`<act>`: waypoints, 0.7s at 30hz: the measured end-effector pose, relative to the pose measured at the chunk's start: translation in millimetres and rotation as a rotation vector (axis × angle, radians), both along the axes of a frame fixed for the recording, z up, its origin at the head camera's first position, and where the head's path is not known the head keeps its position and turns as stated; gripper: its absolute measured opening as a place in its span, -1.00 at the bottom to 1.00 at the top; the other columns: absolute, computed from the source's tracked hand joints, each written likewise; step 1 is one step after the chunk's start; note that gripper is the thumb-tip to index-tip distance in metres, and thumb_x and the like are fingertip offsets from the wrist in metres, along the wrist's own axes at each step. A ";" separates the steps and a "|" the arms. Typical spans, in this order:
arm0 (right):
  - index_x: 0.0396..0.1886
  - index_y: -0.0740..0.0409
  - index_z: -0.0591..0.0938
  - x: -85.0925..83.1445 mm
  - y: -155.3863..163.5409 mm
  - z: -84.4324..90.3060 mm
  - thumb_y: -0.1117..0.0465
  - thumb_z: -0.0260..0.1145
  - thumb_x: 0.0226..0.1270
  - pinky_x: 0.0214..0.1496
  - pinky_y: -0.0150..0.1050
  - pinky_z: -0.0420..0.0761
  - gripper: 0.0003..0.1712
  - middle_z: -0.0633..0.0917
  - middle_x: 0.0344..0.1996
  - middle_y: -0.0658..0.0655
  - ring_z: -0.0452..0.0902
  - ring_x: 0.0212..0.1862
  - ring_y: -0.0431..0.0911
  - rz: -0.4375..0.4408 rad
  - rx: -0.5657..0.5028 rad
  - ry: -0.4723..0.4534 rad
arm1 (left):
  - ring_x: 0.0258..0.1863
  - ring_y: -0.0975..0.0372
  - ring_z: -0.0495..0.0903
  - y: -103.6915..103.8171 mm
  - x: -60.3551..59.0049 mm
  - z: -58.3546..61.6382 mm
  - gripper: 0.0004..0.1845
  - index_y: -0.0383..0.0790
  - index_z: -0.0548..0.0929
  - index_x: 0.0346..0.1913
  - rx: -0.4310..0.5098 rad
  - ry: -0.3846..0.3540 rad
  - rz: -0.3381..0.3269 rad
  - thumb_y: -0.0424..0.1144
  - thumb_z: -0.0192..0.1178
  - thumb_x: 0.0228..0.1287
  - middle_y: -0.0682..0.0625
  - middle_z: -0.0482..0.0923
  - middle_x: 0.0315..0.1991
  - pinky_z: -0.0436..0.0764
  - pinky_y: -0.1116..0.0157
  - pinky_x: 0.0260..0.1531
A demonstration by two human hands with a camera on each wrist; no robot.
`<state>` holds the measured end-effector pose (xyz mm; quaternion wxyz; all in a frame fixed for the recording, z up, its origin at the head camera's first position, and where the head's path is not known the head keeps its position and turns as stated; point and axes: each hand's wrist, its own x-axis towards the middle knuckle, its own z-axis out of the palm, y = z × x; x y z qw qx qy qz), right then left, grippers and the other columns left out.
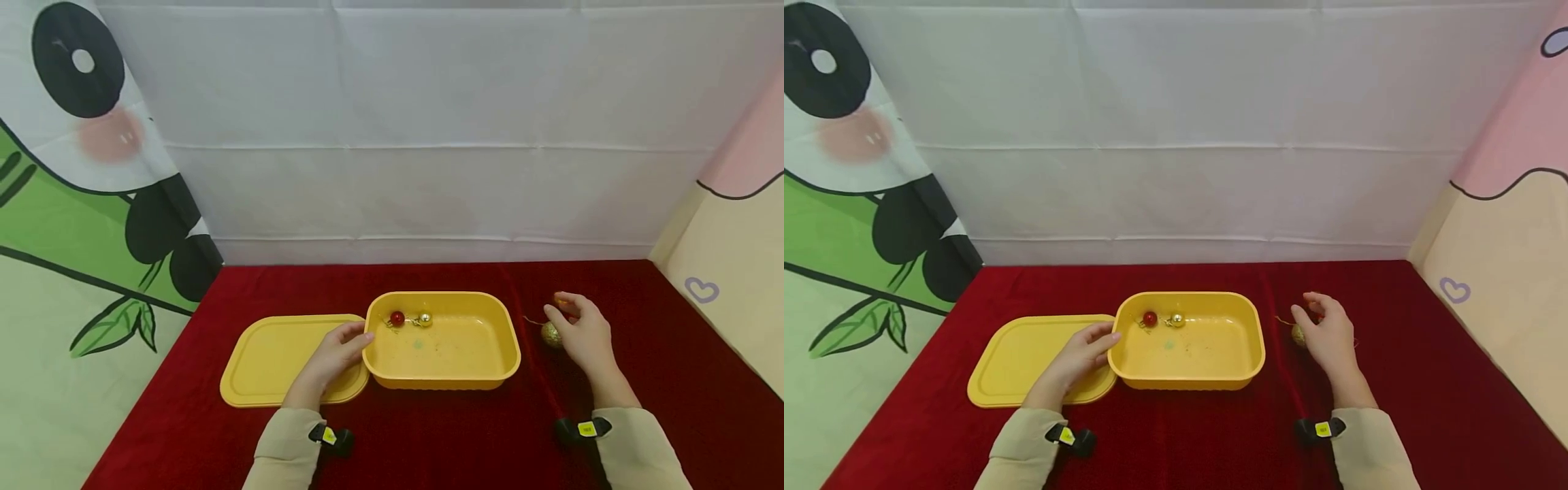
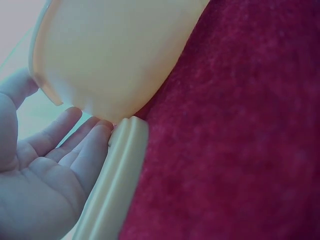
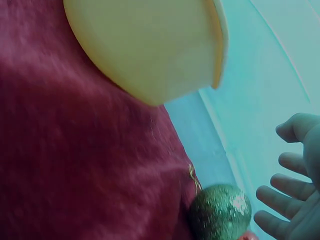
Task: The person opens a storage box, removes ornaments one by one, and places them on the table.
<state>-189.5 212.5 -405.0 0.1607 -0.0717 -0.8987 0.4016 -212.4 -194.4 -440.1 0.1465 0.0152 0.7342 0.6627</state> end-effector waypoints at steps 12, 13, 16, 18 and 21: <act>0.16 0.28 0.48 -0.9 -17.3 0.1 0.01 0.19 0.36 0.13 0.15 0.53 -0.48 0.56 0.06 0.42 0.51 0.09 0.26 0.074 -0.008 0.015 | 0.07 0.08 0.55 6.2 -0.4 -0.7 -0.46 -0.33 0.39 0.27 -0.001 0.003 0.020 -0.16 0.18 0.30 -0.26 0.43 0.21 0.60 0.20 0.07; 0.16 0.28 0.48 -1.4 -18.9 0.0 0.02 0.20 0.36 0.13 0.15 0.53 -0.48 0.57 0.05 0.42 0.51 0.09 0.25 0.080 -0.008 0.018 | 0.08 0.07 0.55 6.2 -0.5 -0.7 -0.46 -0.34 0.38 0.27 0.000 0.008 0.017 -0.16 0.18 0.31 -0.27 0.42 0.21 0.60 0.20 0.07; 0.15 0.27 0.49 -2.4 -24.2 0.2 0.01 0.21 0.35 0.14 0.13 0.53 -0.48 0.58 0.04 0.40 0.51 0.10 0.23 0.091 -0.005 0.016 | 0.09 0.06 0.54 5.8 -0.4 -0.4 -0.44 -0.35 0.37 0.28 -0.001 0.009 0.011 -0.15 0.18 0.31 -0.28 0.41 0.22 0.59 0.20 0.07; 0.16 0.25 0.49 -2.6 -28.4 0.5 -0.01 0.21 0.35 0.15 0.12 0.52 -0.47 0.58 0.05 0.39 0.51 0.11 0.21 0.100 -0.005 0.002 | 0.10 0.05 0.54 4.8 -0.3 -0.6 -0.44 -0.34 0.37 0.28 -0.005 0.007 0.010 -0.14 0.18 0.31 -0.27 0.40 0.23 0.59 0.20 0.08; 0.17 0.22 0.48 -2.6 -34.7 0.7 -0.04 0.19 0.35 0.17 0.11 0.52 -0.46 0.58 0.05 0.37 0.51 0.11 0.20 0.113 -0.002 -0.021 | 0.12 0.05 0.53 3.2 0.3 -0.2 -0.43 -0.32 0.37 0.29 -0.011 -0.004 0.016 -0.13 0.18 0.31 -0.24 0.40 0.25 0.59 0.21 0.08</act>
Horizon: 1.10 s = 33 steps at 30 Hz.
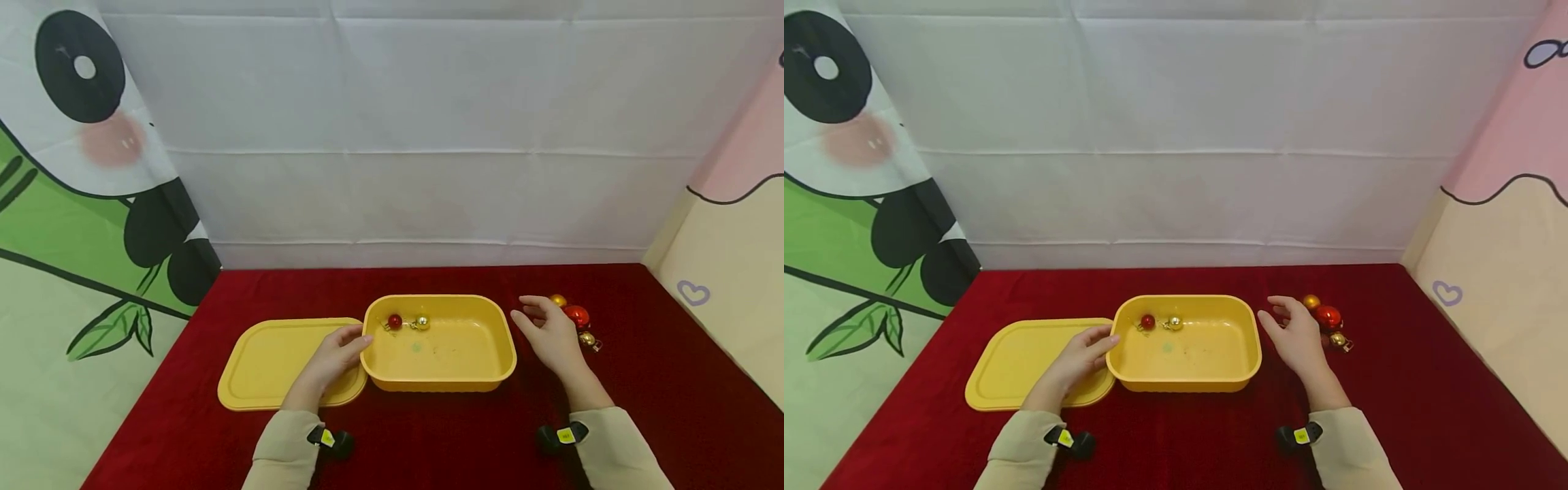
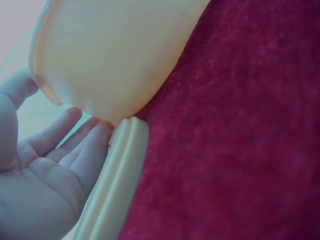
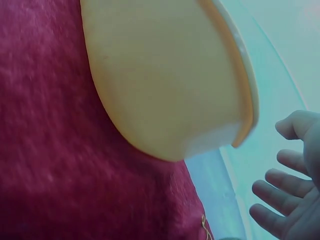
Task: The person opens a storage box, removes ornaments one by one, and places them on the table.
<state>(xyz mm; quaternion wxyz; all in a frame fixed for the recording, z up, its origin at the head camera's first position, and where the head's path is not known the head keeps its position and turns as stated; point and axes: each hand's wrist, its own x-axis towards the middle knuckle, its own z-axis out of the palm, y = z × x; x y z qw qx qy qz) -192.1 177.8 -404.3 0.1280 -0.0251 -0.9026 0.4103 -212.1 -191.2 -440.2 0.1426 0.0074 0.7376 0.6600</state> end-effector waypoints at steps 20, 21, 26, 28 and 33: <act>0.08 0.27 0.55 -1.1 -36.1 3.2 0.12 0.28 0.30 0.12 0.05 0.57 -0.56 0.63 0.02 0.29 0.56 0.07 0.12 0.136 -0.003 0.065 | 0.09 0.07 0.54 -0.8 -1.9 -4.7 -0.45 -0.36 0.37 0.27 0.011 0.024 0.009 -0.15 0.17 0.31 -0.25 0.42 0.22 0.59 0.20 0.07; 0.08 0.28 0.55 -1.1 -37.8 3.3 0.12 0.29 0.30 0.13 0.06 0.56 -0.57 0.63 0.02 0.29 0.56 0.08 0.13 0.139 0.008 0.076 | 0.09 0.07 0.54 -0.4 -2.0 -5.0 -0.46 -0.37 0.38 0.27 0.015 0.026 0.010 -0.16 0.17 0.32 -0.26 0.42 0.21 0.60 0.20 0.07; 0.05 0.29 0.57 -1.7 -47.5 3.1 0.14 0.31 0.27 0.14 0.09 0.53 -0.58 0.63 0.00 0.29 0.55 0.07 0.14 0.151 0.061 0.116 | 0.10 0.07 0.54 0.7 -1.7 -3.9 -0.46 -0.37 0.37 0.27 0.022 0.022 0.014 -0.17 0.17 0.32 -0.24 0.42 0.22 0.59 0.20 0.08; 0.06 0.29 0.57 -2.9 -51.3 2.2 0.14 0.31 0.27 0.14 0.09 0.53 -0.57 0.63 0.00 0.29 0.55 0.07 0.14 0.165 0.067 0.129 | 0.11 0.06 0.53 0.4 -1.4 -3.3 -0.46 -0.36 0.37 0.28 0.021 0.021 0.010 -0.17 0.17 0.32 -0.24 0.41 0.22 0.58 0.20 0.09; 0.07 0.31 0.56 -6.4 -61.8 1.3 0.17 0.32 0.26 0.15 0.08 0.53 -0.57 0.62 0.01 0.30 0.55 0.06 0.15 0.205 0.059 0.146 | 0.13 0.03 0.52 -0.5 -0.2 -2.0 -0.44 -0.36 0.36 0.29 0.020 0.024 0.002 -0.16 0.17 0.32 -0.27 0.41 0.23 0.58 0.19 0.10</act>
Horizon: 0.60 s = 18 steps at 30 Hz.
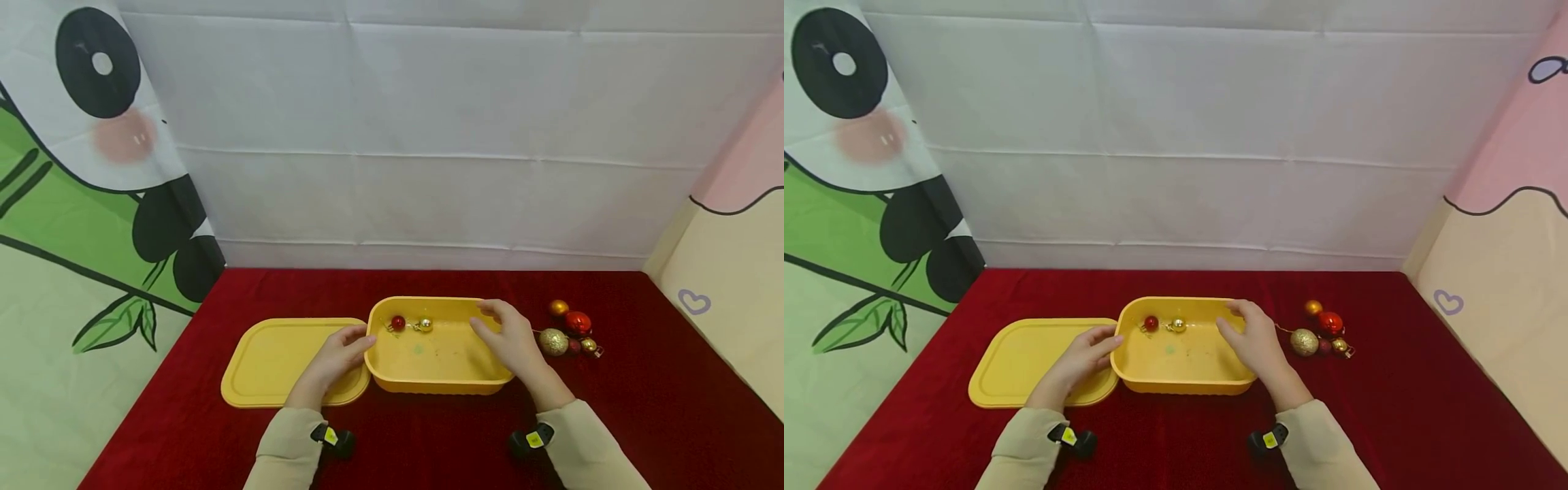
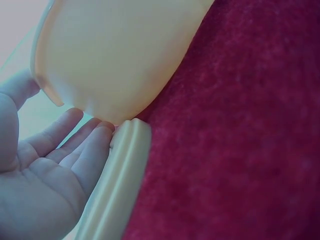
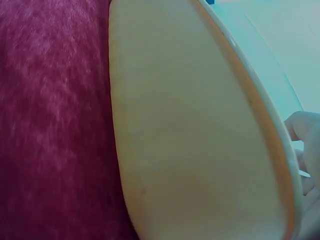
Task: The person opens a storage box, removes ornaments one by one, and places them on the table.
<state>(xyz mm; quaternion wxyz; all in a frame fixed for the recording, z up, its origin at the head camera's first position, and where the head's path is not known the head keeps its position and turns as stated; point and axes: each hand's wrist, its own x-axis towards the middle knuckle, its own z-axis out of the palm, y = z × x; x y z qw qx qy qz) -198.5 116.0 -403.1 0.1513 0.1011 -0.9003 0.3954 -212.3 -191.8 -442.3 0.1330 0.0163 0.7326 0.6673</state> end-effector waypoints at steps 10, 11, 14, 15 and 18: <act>0.06 0.31 0.57 -7.5 -25.3 5.6 0.17 0.35 0.22 0.10 0.06 0.55 -0.55 0.63 0.00 0.29 0.56 0.05 0.15 0.068 0.043 -0.009 | 0.09 0.08 0.54 -1.7 -0.7 -0.3 -0.44 -0.36 0.39 0.27 -0.011 -0.013 0.011 -0.14 0.19 0.30 -0.26 0.43 0.20 0.58 0.19 0.09; 0.06 0.31 0.57 -8.5 -27.7 5.6 0.17 0.35 0.22 0.11 0.05 0.55 -0.54 0.63 0.00 0.28 0.55 0.05 0.15 0.076 0.052 -0.016 | 0.08 0.08 0.54 -1.9 -0.5 -0.1 -0.44 -0.37 0.39 0.27 -0.011 -0.010 0.008 -0.14 0.19 0.30 -0.27 0.43 0.19 0.58 0.19 0.09; 0.08 0.29 0.56 -11.3 -34.1 5.7 0.13 0.34 0.23 0.13 0.04 0.54 -0.53 0.63 0.01 0.26 0.54 0.07 0.13 0.085 0.086 -0.045 | 0.09 0.06 0.54 -2.3 0.1 0.8 -0.44 -0.38 0.38 0.27 -0.010 -0.011 0.003 -0.14 0.19 0.30 -0.29 0.43 0.20 0.58 0.21 0.09; 0.08 0.27 0.56 -11.9 -36.2 6.0 0.11 0.34 0.23 0.14 0.04 0.53 -0.53 0.63 0.02 0.26 0.53 0.08 0.13 0.086 0.098 -0.059 | 0.09 0.05 0.53 -2.4 0.2 0.8 -0.43 -0.38 0.37 0.27 -0.009 -0.011 0.000 -0.14 0.18 0.30 -0.29 0.42 0.20 0.58 0.21 0.09; 0.08 0.25 0.56 -13.6 -41.9 6.9 0.09 0.33 0.24 0.15 0.05 0.53 -0.53 0.63 0.03 0.24 0.52 0.10 0.11 0.092 0.120 -0.083 | 0.11 0.04 0.52 -3.0 0.2 0.9 -0.43 -0.38 0.37 0.28 -0.010 -0.013 0.000 -0.15 0.18 0.31 -0.29 0.41 0.21 0.58 0.20 0.10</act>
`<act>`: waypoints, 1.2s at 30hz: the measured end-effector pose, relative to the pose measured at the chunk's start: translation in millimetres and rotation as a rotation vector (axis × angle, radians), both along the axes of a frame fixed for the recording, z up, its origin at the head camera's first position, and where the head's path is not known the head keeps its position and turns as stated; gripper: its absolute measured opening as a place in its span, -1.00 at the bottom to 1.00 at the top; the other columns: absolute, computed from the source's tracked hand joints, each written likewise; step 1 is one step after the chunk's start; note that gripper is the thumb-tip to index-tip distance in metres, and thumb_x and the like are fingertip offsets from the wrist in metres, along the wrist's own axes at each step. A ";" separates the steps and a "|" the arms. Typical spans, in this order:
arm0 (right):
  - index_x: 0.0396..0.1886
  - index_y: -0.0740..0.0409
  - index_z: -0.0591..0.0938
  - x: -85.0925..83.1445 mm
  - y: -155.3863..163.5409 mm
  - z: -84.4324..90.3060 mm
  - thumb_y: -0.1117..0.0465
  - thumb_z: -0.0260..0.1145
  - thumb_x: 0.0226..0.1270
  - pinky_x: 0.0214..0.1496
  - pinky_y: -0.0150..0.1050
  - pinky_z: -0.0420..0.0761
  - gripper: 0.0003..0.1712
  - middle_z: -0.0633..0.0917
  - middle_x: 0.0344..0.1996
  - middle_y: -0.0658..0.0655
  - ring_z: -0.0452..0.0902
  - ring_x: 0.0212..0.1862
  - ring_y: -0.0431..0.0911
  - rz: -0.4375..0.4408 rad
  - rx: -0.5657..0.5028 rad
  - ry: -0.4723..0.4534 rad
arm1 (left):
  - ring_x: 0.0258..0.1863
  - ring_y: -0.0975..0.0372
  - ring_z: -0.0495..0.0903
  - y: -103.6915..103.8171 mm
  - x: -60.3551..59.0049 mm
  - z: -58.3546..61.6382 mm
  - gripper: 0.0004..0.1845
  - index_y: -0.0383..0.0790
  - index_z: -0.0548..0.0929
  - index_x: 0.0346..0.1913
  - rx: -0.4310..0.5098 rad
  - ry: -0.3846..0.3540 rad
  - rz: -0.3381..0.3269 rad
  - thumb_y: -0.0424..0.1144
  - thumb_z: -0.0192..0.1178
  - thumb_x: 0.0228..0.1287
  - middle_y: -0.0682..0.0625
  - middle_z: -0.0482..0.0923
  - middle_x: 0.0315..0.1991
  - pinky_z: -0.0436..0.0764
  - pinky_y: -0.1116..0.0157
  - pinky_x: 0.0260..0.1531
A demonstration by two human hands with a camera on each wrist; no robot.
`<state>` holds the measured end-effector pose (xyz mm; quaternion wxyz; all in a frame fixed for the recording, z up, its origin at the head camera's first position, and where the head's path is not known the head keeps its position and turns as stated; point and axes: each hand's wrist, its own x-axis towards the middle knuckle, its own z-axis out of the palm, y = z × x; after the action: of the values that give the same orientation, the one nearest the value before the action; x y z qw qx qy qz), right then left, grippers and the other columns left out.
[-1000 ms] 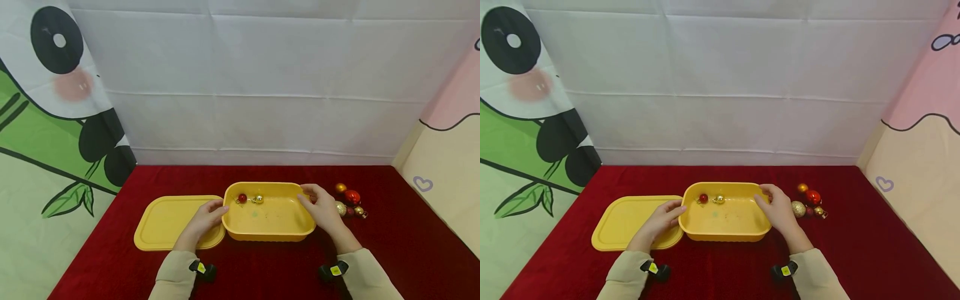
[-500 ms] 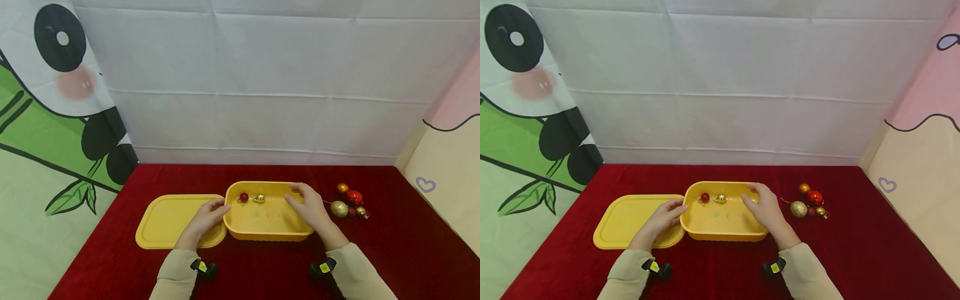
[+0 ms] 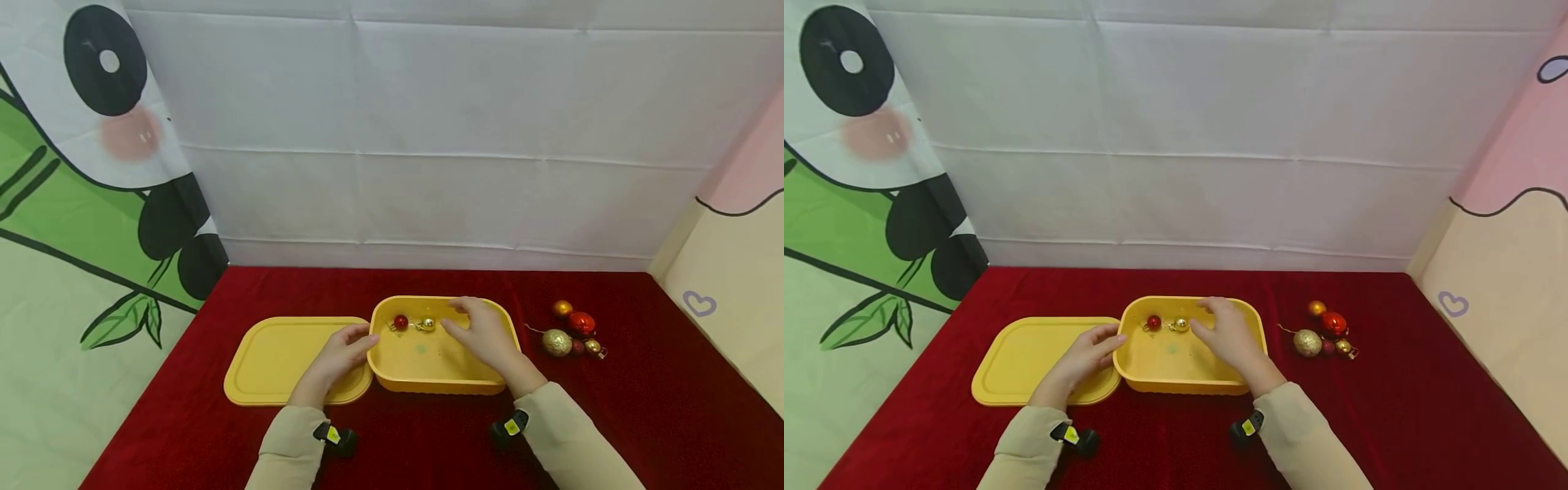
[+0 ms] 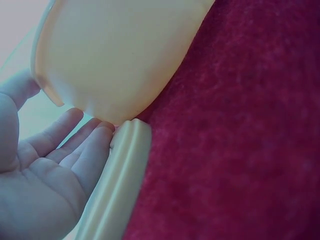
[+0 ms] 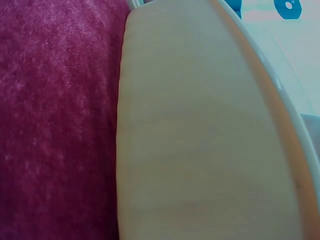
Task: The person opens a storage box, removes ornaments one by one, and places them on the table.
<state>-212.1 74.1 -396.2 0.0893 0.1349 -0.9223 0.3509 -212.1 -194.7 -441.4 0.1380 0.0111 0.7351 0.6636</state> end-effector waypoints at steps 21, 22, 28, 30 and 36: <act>0.09 0.26 0.54 -13.3 -26.7 -2.9 0.19 0.32 0.24 0.17 0.00 0.53 -0.55 0.59 0.07 0.25 0.52 0.09 0.11 0.111 0.133 -0.120 | 0.10 0.07 0.54 1.2 0.0 2.3 -0.45 -0.33 0.38 0.29 0.009 -0.003 0.001 -0.15 0.18 0.31 -0.25 0.42 0.22 0.59 0.21 0.08; 0.10 0.26 0.54 -13.4 -27.0 -3.2 0.19 0.32 0.24 0.17 0.00 0.53 -0.55 0.58 0.07 0.25 0.52 0.09 0.11 0.114 0.135 -0.126 | 0.10 0.07 0.54 1.3 0.1 2.6 -0.45 -0.33 0.38 0.29 0.008 -0.003 0.000 -0.15 0.18 0.31 -0.25 0.42 0.22 0.59 0.21 0.07; 0.11 0.25 0.54 -15.3 -27.4 -5.5 0.19 0.33 0.24 0.19 -0.02 0.52 -0.54 0.58 0.08 0.23 0.52 0.10 0.08 0.121 0.145 -0.139 | 0.10 0.08 0.54 1.3 0.0 3.0 -0.45 -0.33 0.39 0.28 0.000 -0.001 0.003 -0.14 0.19 0.31 -0.25 0.42 0.22 0.60 0.20 0.07; 0.11 0.25 0.53 -16.3 -27.3 -6.3 0.19 0.33 0.24 0.20 -0.02 0.51 -0.54 0.57 0.08 0.22 0.52 0.11 0.08 0.123 0.152 -0.142 | 0.09 0.08 0.54 1.2 -0.2 2.7 -0.45 -0.33 0.39 0.28 -0.003 0.000 0.003 -0.14 0.18 0.31 -0.25 0.42 0.22 0.60 0.20 0.07; 0.14 0.25 0.52 -18.7 -26.7 -10.0 0.21 0.31 0.26 0.29 -0.01 0.43 -0.54 0.55 0.11 0.22 0.46 0.19 0.09 0.153 0.192 -0.158 | 0.10 0.08 0.53 1.3 -0.2 2.1 -0.44 -0.34 0.37 0.29 -0.001 0.000 0.002 -0.14 0.18 0.31 -0.26 0.42 0.22 0.59 0.20 0.08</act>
<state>-230.9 47.4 -406.2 -0.0237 0.1847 -0.9428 0.2764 -212.3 -193.5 -439.2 0.1374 0.0101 0.7356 0.6632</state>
